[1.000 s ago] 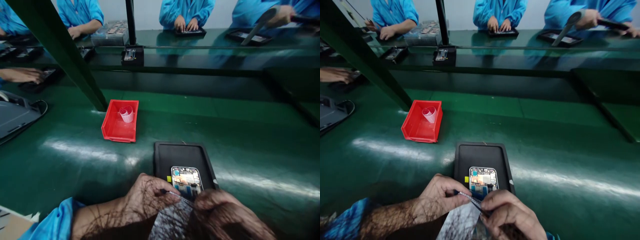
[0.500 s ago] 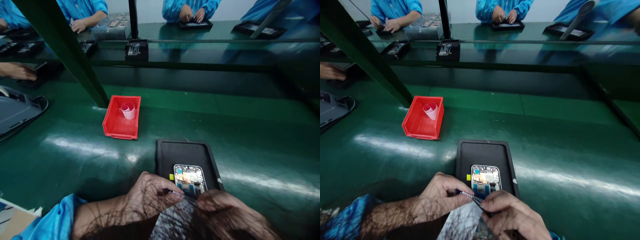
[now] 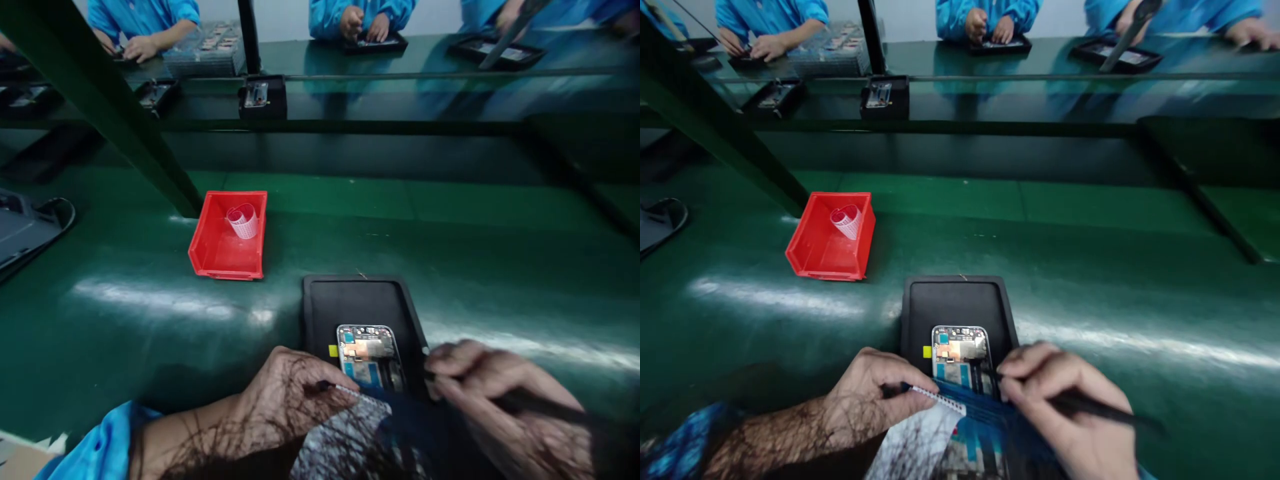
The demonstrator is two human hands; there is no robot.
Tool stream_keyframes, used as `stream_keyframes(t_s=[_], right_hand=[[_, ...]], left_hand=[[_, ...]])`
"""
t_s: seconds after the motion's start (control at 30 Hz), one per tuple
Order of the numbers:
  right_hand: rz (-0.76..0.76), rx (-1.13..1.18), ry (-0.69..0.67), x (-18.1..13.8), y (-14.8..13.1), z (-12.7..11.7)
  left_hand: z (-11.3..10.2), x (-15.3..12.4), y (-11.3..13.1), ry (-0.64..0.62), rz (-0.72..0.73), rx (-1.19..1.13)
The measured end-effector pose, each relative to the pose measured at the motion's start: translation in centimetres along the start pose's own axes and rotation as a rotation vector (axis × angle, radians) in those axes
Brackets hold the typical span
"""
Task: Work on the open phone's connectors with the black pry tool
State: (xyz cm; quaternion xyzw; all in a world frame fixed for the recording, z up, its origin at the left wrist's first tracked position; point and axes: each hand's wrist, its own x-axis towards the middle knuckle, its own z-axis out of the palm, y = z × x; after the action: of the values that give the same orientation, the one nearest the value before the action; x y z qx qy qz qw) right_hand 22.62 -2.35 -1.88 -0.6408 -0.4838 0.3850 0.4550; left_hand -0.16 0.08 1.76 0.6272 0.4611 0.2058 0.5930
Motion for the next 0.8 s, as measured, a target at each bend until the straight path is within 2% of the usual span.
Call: stream_keyframes(t_s=[0.1,0.2,0.33,0.57,0.8], right_hand=[[-0.005,0.035,0.011,1.9,-0.2,-0.5],[-0.001,0.008,-0.018,2.5,-0.2,-0.6],[-0.015,-0.003,-0.01,2.3,-0.7,-0.3],[-0.034,-0.006,-0.008,2.5,-0.7,-0.2],[-0.039,-0.019,-0.032,2.2,-0.1,-0.4]], left_hand=[[-0.5,0.2,0.6,-0.049,0.034,0.023],[-0.9,0.5,0.9,-0.132,0.0,0.06],[-0.8,1.0,0.6,-0.1,0.116,0.094],[-0.7,1.2,0.4,-0.103,0.166,0.084],[-0.2,0.9,-0.4,-0.022,0.174,0.091]])
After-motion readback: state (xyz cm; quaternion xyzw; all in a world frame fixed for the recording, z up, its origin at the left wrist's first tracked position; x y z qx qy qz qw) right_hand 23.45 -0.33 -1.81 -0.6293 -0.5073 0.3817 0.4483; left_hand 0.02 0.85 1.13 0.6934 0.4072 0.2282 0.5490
